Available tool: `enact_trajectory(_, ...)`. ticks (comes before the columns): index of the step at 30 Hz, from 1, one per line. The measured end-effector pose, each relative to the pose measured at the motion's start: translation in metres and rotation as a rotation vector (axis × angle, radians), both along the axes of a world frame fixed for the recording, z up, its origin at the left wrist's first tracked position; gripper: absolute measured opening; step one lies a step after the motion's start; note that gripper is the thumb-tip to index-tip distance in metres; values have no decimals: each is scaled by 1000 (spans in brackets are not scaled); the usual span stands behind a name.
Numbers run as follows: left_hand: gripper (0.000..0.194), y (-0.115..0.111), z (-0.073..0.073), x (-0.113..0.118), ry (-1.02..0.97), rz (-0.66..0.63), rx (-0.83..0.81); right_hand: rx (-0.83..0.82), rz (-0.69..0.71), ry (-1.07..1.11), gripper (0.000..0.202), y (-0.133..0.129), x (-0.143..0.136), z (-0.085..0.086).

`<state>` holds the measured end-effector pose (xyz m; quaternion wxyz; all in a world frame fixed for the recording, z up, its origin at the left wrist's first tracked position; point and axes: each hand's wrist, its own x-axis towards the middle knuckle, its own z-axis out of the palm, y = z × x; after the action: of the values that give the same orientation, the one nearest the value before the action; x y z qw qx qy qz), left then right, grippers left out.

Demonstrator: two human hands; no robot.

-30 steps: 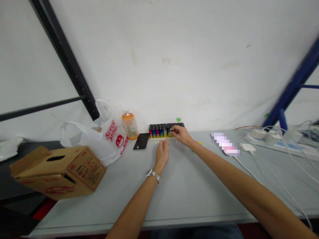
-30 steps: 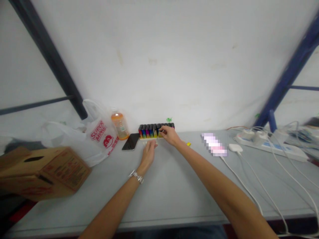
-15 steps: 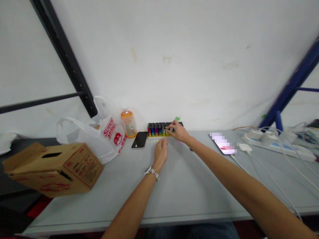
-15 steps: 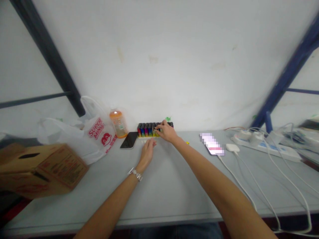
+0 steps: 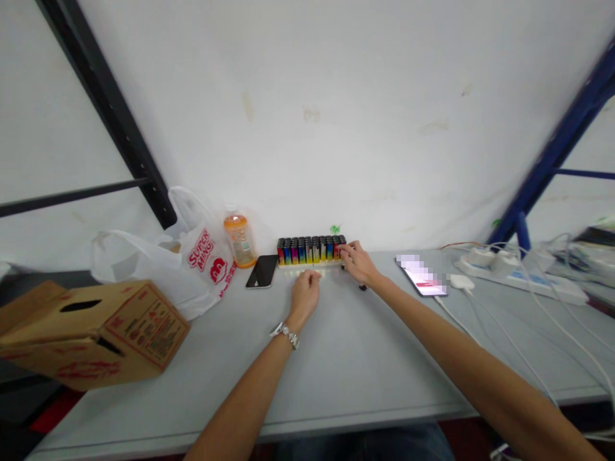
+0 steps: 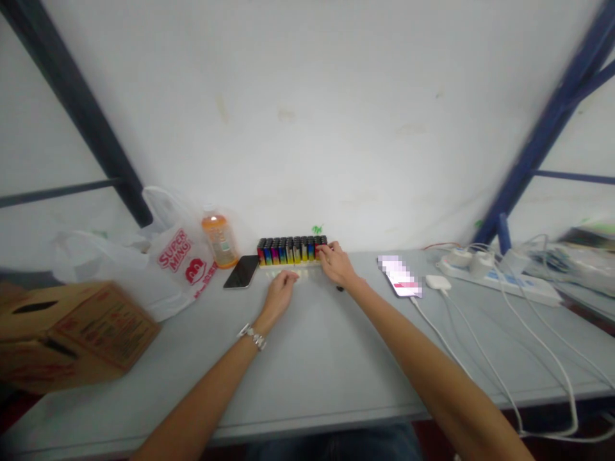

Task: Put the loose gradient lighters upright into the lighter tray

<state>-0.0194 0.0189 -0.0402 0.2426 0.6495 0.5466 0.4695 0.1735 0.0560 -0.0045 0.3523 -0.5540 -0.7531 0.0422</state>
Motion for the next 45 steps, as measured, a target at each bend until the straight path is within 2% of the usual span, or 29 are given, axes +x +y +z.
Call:
enact_trajectory(3, 17, 3, -1, 3, 61, -7, 49, -102, -85, -55, 37, -13, 22, -16)
enact_trajectory(7, 18, 6, -1, 7, 122, -40, 84, -154, 19, -64, 41, -23, 30, -34)
enact_trajectory(10, 20, 7, -1, 9, 177, -73, 119, -136, 109, -58, 42, -25, 18, -37)
enact_trajectory(15, 31, 6, 3, 3, 340, -155, 194, -160, 202, -19, 41, -27, -17, -35)
enact_trajectory(20, 38, 9, 13, -9, 594, -217, 199, -143, 214, 224, 39, -20, -36, -39)
enact_trajectory(23, 33, 16, 19, -14, 698, -257, 180, -105, 149, 421, 41, -15, -29, -41)
enact_trajectory(28, 18, 26, 20, -19, 750, -319, 194, 9, 80, 583, 29, -21, -9, -41)
enact_trajectory(32, 15, 23, 19, -23, 736, -303, 229, 13, 27, 642, 28, -30, -4, -37)
enact_trajectory(35, 22, 17, 20, -25, 718, -229, 249, 19, 15, 645, 29, -35, -6, -33)
enact_trajectory(38, 26, 14, 22, -24, 615, -140, 284, 14, 26, 631, 29, -38, -9, -30)
enact_trajectory(41, 28, 14, 22, -18, 368, -72, 309, 2, 44, 616, 29, -42, -12, -27)
enact_trajectory(45, 36, 13, 24, -5, -109, -68, 233, 2, 69, 604, 28, -47, -17, -24)
